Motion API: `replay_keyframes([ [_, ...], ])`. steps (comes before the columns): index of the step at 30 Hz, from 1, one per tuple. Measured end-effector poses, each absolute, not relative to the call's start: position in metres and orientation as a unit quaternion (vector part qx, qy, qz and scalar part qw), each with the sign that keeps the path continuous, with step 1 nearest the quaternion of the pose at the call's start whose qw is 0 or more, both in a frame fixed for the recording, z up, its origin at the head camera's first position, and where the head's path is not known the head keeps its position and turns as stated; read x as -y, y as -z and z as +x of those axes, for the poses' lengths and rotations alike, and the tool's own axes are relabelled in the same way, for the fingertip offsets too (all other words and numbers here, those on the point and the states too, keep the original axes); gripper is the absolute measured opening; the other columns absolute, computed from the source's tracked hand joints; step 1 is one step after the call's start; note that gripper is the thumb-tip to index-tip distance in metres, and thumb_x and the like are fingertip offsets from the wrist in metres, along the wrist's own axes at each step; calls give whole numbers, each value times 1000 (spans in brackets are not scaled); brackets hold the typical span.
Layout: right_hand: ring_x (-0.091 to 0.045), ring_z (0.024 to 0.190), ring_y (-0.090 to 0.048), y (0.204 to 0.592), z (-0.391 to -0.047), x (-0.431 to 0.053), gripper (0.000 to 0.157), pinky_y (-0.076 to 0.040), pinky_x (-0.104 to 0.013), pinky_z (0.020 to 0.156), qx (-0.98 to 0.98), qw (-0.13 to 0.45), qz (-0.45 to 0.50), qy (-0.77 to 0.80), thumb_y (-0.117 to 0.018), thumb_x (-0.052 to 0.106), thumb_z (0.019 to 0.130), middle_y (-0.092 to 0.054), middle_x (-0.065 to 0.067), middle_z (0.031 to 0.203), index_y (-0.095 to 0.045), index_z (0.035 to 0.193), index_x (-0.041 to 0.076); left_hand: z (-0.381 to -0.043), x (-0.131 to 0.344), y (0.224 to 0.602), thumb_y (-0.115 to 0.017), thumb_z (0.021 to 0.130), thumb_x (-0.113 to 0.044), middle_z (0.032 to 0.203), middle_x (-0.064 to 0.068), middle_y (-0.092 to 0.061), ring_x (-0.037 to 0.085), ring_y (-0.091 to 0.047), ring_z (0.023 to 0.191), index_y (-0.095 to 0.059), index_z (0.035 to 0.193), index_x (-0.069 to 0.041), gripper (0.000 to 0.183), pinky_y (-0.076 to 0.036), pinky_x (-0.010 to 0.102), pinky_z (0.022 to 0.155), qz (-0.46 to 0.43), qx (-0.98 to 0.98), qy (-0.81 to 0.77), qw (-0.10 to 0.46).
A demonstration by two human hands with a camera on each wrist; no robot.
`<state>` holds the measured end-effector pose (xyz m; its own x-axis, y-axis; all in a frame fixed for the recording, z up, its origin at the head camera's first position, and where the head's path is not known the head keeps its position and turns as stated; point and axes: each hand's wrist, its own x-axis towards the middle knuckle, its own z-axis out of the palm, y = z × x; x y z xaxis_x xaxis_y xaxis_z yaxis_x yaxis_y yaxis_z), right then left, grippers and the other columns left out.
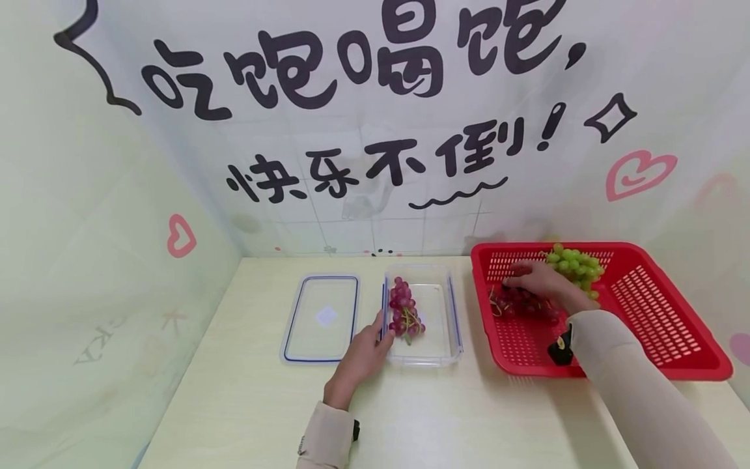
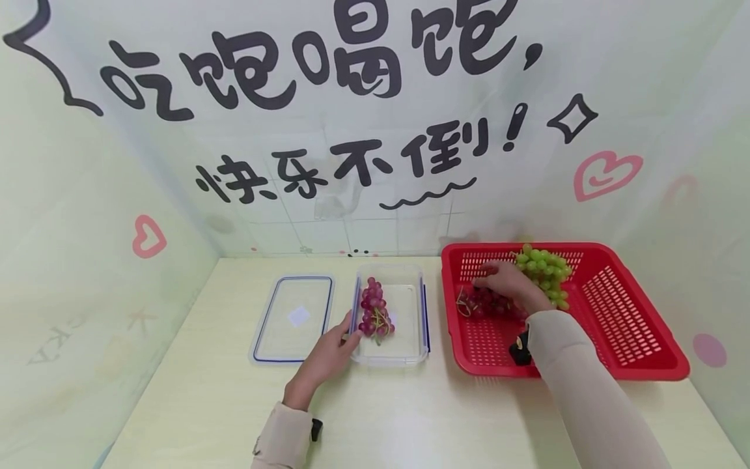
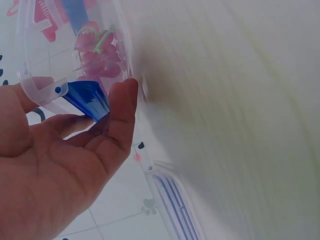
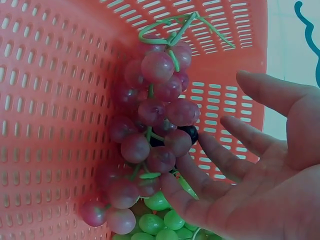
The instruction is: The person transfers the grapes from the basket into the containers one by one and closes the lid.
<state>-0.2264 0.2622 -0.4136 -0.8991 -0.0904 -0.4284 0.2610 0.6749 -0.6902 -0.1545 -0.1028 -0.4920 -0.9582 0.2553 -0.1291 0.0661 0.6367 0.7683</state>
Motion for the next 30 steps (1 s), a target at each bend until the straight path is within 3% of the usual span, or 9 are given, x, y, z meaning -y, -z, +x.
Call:
replay_keyframes([
  [17, -31, 105, -53, 420, -224, -269, 62, -51, -37, 85, -870, 270, 11, 413, -74, 12, 86, -52, -25, 131, -49, 142, 0, -155, 103, 493, -45, 106, -30, 143, 29, -49, 40, -53, 126, -24, 155, 2, 62, -42, 55, 106, 89, -897, -418, 117],
  [26, -26, 94, -57, 420, -222, -271, 59, -52, -37, 81, -873, 270, 9, 405, -71, 8, 88, -61, -20, 114, -47, 141, -6, -155, 103, 492, -45, 106, -29, 141, 29, -50, 39, -55, 123, -25, 155, 3, 62, -43, 54, 104, 94, -897, -418, 113],
  [30, -28, 97, -55, 418, -221, -270, 59, -50, -38, 83, -876, 283, 18, 390, -71, 8, 88, -57, -21, 118, -48, 141, -6, -155, 103, 492, -45, 106, -28, 141, 30, -50, 39, -55, 124, -25, 154, 3, 61, -43, 54, 105, 94, -896, -420, 113],
])
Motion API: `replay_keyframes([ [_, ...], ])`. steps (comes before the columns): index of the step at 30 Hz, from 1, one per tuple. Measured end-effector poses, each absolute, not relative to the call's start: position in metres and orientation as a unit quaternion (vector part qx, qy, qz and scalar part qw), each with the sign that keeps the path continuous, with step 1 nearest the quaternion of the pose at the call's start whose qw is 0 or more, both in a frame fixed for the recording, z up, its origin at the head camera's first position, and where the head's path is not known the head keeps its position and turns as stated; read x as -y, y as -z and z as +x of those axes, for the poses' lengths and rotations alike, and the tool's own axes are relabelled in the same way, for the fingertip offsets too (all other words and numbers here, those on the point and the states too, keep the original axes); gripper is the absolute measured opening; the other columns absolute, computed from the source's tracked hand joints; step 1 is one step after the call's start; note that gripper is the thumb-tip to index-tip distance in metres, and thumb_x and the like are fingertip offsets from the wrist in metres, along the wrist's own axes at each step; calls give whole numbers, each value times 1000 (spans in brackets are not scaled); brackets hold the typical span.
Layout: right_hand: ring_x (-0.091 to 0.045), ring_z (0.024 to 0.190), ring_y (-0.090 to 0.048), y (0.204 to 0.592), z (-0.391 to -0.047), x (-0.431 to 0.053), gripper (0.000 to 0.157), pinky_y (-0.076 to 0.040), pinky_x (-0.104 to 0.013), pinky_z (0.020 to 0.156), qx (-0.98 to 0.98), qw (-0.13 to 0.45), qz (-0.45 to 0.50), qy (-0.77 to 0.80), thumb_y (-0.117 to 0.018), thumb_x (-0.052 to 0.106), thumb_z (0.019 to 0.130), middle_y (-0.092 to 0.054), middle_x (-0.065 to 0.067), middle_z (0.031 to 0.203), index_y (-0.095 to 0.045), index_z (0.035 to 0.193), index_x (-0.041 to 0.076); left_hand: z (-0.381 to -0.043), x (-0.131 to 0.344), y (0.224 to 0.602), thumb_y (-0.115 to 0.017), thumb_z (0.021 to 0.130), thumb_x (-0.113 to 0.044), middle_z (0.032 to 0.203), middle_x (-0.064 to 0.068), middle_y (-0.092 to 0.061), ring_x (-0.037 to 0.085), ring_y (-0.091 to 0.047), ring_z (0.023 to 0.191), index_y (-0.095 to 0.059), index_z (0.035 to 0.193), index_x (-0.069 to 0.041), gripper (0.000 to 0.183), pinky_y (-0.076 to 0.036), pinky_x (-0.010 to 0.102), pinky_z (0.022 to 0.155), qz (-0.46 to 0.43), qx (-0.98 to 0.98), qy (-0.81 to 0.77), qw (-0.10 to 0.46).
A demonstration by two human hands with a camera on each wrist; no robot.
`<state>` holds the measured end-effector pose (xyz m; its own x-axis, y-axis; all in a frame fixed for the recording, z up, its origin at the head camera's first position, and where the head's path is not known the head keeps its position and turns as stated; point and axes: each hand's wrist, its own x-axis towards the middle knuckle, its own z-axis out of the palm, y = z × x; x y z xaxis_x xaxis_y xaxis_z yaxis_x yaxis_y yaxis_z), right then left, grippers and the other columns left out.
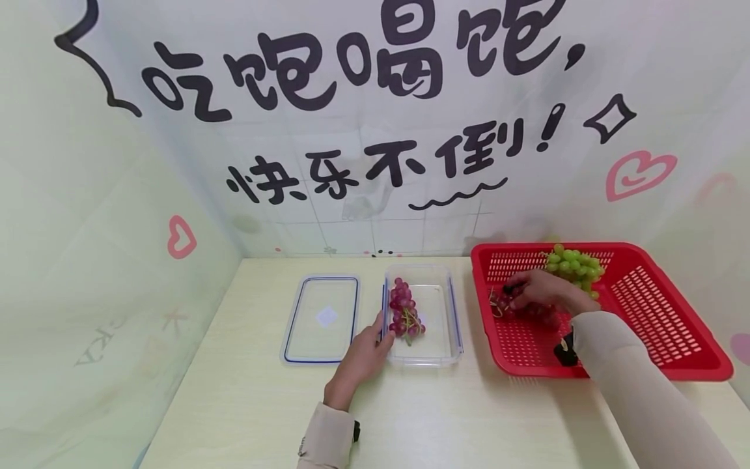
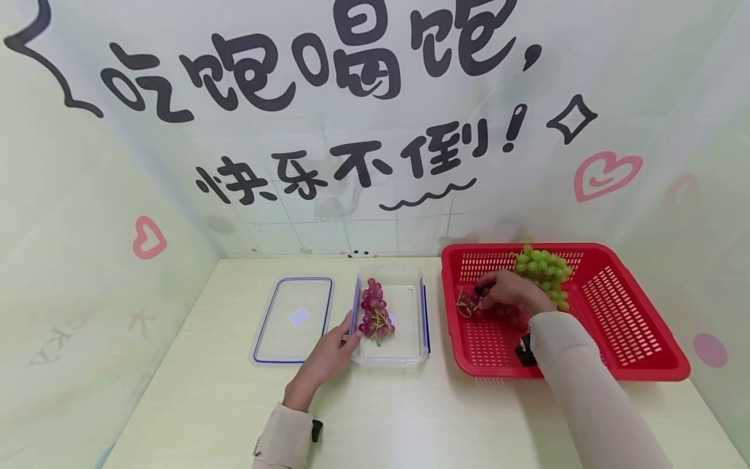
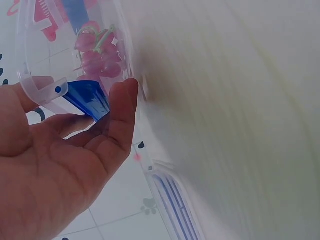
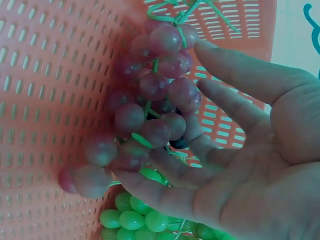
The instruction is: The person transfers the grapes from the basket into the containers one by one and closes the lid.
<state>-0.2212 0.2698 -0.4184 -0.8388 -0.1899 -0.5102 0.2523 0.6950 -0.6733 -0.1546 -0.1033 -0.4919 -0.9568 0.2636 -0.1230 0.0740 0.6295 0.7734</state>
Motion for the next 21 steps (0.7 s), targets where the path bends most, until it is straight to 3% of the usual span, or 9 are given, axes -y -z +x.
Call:
replay_keyframes([
  [5, -33, 104, -50, 420, -221, -269, 59, -46, -43, 88, -872, 307, 40, 379, -71, 11, 89, -53, -21, 123, -49, 141, -3, -154, 103, 491, -45, 106, -28, 142, 29, -50, 40, -54, 125, -25, 155, 3, 61, -42, 55, 105, 91, -895, -421, 114],
  [12, -36, 110, -51, 422, -220, -267, 65, -44, -59, 99, -865, 318, 39, 387, -75, 10, 85, -52, -24, 131, -48, 143, -2, -153, 103, 489, -45, 106, -28, 142, 30, -49, 41, -53, 127, -25, 154, 3, 61, -42, 55, 105, 90, -895, -421, 114],
  [21, -36, 111, -50, 424, -218, -261, 63, -51, -54, 95, -882, 308, 13, 356, -80, 9, 80, -53, -22, 127, -56, 138, 3, -154, 104, 491, -45, 106, -29, 143, 29, -49, 40, -53, 127, -25, 155, 2, 61, -42, 55, 105, 90, -893, -424, 117],
])
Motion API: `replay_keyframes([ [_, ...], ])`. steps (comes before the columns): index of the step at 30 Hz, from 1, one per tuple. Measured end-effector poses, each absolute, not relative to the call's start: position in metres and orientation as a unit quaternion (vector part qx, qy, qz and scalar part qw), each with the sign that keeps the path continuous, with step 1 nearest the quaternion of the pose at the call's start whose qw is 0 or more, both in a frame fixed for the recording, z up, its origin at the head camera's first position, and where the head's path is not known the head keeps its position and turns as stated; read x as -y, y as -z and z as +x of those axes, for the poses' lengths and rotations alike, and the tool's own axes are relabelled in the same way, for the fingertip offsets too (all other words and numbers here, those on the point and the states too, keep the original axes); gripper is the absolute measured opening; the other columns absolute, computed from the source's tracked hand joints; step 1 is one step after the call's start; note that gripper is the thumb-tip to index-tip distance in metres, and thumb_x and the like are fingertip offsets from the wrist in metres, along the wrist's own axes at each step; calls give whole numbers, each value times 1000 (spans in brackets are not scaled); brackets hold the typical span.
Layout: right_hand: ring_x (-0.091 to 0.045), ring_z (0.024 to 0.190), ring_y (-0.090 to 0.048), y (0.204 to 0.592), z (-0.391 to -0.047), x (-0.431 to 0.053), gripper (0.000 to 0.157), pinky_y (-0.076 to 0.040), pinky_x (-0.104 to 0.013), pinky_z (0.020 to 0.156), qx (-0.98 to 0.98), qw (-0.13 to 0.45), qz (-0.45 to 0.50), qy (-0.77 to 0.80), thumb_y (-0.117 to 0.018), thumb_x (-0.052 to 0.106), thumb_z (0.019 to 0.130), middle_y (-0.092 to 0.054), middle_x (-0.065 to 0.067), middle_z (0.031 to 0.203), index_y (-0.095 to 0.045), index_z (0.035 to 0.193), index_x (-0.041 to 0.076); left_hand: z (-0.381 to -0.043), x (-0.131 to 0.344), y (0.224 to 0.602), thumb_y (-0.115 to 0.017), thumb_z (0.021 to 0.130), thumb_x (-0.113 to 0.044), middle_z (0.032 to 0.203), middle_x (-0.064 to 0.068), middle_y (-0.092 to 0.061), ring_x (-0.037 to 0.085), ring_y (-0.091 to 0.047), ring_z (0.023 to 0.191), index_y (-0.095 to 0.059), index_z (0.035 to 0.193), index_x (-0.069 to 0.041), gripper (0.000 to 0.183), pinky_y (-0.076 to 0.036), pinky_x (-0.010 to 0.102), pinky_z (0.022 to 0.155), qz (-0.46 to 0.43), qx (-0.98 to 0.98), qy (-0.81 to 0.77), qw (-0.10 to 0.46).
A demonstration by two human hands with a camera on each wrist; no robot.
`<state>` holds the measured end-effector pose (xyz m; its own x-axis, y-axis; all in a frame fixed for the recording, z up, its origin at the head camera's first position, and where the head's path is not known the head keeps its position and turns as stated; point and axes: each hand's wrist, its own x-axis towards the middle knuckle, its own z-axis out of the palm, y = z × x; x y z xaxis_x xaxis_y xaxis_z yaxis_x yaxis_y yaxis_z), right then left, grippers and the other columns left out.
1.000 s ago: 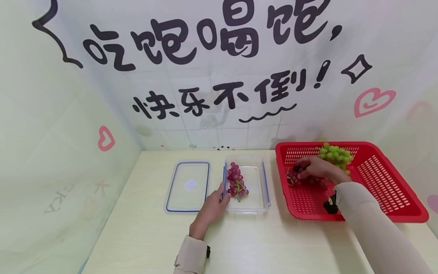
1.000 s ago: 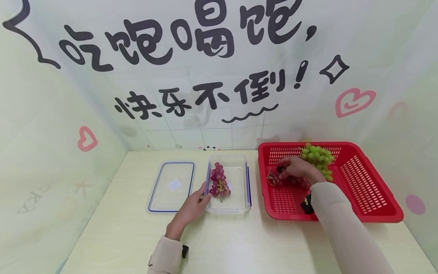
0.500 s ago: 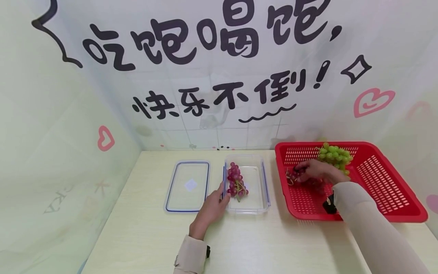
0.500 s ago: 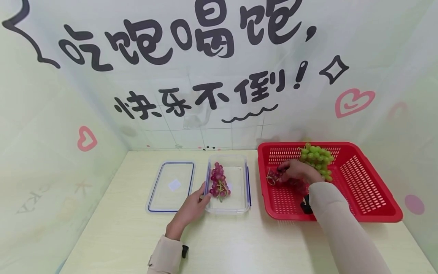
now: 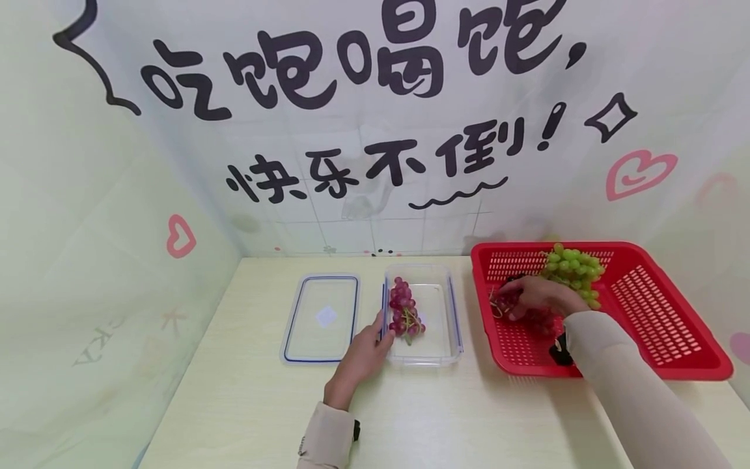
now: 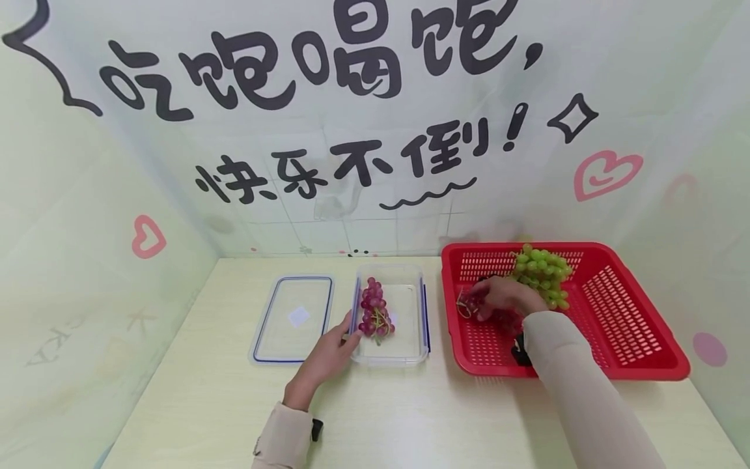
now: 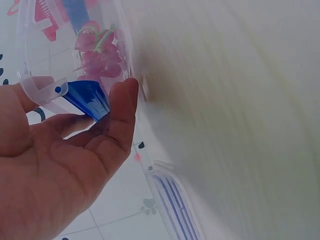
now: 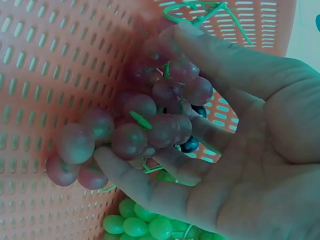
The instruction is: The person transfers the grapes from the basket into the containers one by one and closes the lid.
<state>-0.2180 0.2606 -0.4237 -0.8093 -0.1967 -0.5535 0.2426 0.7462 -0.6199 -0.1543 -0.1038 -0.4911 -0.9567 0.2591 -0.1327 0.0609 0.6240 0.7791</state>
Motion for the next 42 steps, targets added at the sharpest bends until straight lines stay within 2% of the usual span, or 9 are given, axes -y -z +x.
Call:
replay_keyframes([
  [8, -34, 107, -57, 424, -217, -261, 64, -52, -56, 93, -883, 307, 24, 354, -84, 12, 76, -58, -22, 125, -58, 134, 2, -154, 104, 490, -44, 106, -30, 144, 28, -48, 41, -50, 130, -24, 155, 1, 61, -40, 55, 107, 87, -894, -422, 120],
  [16, -34, 105, -58, 424, -221, -258, 70, -53, -56, 90, -885, 319, 29, 339, -81, 3, 77, -57, -22, 124, -53, 140, 3, -155, 104, 488, -44, 106, -30, 144, 28, -48, 41, -49, 131, -24, 156, 1, 62, -40, 55, 108, 86, -893, -425, 120],
  [24, -27, 91, -61, 430, -221, -257, 39, -56, -45, 86, -897, 290, 22, 333, -70, -4, 86, -67, -18, 107, -62, 124, -5, -154, 104, 490, -43, 106, -32, 147, 27, -46, 40, -47, 134, -23, 156, -1, 62, -38, 54, 110, 84, -893, -424, 126],
  [34, -23, 81, -59, 431, -221, -259, 29, -54, -34, 70, -912, 273, -3, 307, -67, -5, 87, -68, -16, 98, -65, 116, -5, -154, 104, 489, -44, 106, -32, 146, 28, -47, 41, -48, 133, -24, 155, 2, 62, -39, 54, 109, 91, -893, -424, 119],
  [42, -21, 75, -57, 432, -221, -261, 31, -50, -31, 63, -914, 261, 0, 309, -68, -4, 84, -65, -15, 94, -64, 115, -7, -154, 104, 491, -43, 106, -32, 147, 27, -45, 41, -45, 135, -23, 156, 0, 62, -37, 54, 111, 85, -893, -424, 124],
])
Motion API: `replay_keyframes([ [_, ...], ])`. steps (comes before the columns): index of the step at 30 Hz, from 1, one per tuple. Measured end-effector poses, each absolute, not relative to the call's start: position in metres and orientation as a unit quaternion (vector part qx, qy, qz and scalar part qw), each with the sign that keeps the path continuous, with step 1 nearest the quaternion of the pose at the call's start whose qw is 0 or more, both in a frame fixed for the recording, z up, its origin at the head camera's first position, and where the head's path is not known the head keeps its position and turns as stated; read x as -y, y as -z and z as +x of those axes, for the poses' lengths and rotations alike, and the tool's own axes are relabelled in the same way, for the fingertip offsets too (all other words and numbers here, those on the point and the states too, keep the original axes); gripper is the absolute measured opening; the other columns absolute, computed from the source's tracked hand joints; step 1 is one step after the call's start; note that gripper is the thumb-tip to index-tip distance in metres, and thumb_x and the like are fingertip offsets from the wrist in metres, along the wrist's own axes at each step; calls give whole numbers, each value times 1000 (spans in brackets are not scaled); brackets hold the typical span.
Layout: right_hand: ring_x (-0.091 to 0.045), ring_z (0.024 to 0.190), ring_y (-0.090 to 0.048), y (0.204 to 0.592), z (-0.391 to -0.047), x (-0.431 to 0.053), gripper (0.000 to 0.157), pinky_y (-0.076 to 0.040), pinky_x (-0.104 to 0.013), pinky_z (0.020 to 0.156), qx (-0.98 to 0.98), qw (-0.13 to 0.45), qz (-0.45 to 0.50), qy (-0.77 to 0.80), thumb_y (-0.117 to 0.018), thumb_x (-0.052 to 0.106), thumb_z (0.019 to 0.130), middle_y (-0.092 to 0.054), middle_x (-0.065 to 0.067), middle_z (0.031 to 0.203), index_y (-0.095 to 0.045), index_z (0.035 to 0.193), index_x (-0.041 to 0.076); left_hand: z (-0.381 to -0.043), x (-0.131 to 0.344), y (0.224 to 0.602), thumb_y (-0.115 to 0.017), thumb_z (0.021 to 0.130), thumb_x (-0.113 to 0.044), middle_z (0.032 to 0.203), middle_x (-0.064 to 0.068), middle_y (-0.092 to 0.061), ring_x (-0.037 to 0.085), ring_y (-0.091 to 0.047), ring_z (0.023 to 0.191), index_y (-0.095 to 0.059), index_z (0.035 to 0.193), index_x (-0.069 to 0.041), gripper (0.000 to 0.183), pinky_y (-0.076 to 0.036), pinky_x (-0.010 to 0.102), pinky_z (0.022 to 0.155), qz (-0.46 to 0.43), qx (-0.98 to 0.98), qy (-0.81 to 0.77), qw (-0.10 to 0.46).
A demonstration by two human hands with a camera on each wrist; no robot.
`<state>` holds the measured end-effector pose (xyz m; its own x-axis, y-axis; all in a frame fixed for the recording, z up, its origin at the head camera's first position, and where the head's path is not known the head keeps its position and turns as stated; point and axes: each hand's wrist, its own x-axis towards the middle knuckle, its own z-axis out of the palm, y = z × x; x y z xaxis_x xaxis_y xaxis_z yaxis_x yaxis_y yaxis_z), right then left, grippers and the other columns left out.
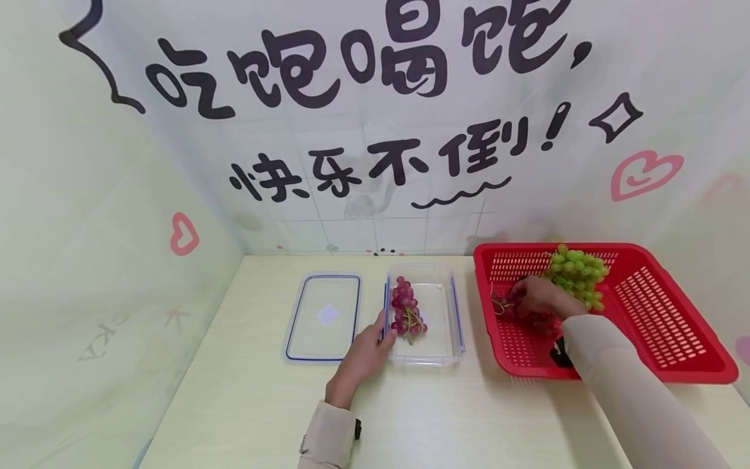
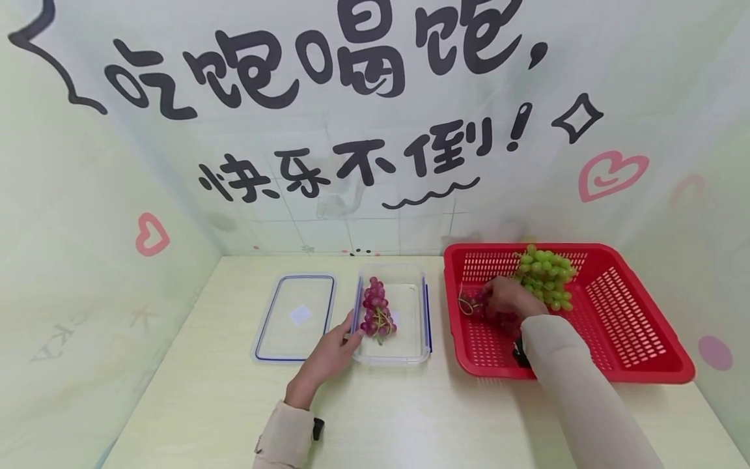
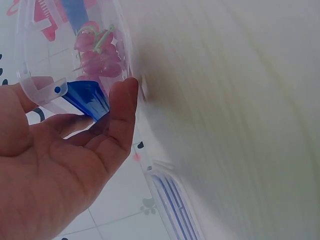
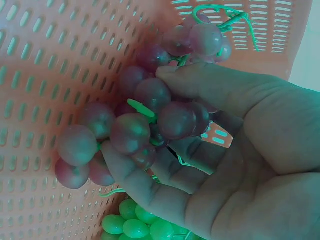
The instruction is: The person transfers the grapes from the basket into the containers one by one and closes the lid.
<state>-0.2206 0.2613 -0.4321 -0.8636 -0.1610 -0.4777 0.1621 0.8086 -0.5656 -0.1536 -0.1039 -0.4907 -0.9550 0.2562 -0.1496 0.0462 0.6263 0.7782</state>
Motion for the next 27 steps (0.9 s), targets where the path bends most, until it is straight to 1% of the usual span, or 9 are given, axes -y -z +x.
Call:
replay_keyframes([
  [6, -21, 75, -58, 430, -218, -264, 32, -51, -31, 63, -915, 256, -2, 313, -67, -3, 84, -66, -15, 94, -64, 116, -7, -154, 104, 492, -43, 106, -32, 146, 28, -46, 41, -45, 135, -23, 156, 0, 62, -37, 55, 111, 85, -893, -424, 125],
  [13, -23, 75, -61, 425, -217, -268, 34, -56, -34, 65, -904, 256, 32, 340, -69, 4, 87, -68, -14, 97, -65, 120, -2, -154, 103, 491, -43, 106, -31, 145, 28, -48, 41, -46, 134, -23, 156, 0, 62, -38, 54, 110, 83, -895, -421, 121],
  [17, -24, 77, -60, 423, -219, -272, 38, -55, -34, 63, -909, 250, 24, 333, -68, 5, 88, -66, -17, 99, -62, 124, -3, -154, 103, 491, -43, 106, -31, 145, 28, -48, 41, -46, 134, -23, 156, 0, 62, -38, 54, 110, 86, -896, -419, 119],
  [23, -26, 84, -59, 418, -217, -275, 43, -55, -35, 66, -912, 238, 12, 333, -65, 5, 90, -64, -21, 106, -56, 130, -7, -153, 103, 491, -43, 106, -31, 143, 27, -50, 39, -51, 130, -24, 155, 1, 62, -40, 54, 108, 87, -898, -416, 117],
  [27, -25, 82, -59, 417, -217, -276, 43, -55, -35, 66, -906, 234, 12, 351, -64, 4, 90, -64, -21, 107, -56, 131, -7, -153, 103, 491, -43, 106, -31, 142, 27, -51, 38, -52, 129, -24, 156, 0, 62, -41, 54, 107, 87, -898, -415, 117],
])
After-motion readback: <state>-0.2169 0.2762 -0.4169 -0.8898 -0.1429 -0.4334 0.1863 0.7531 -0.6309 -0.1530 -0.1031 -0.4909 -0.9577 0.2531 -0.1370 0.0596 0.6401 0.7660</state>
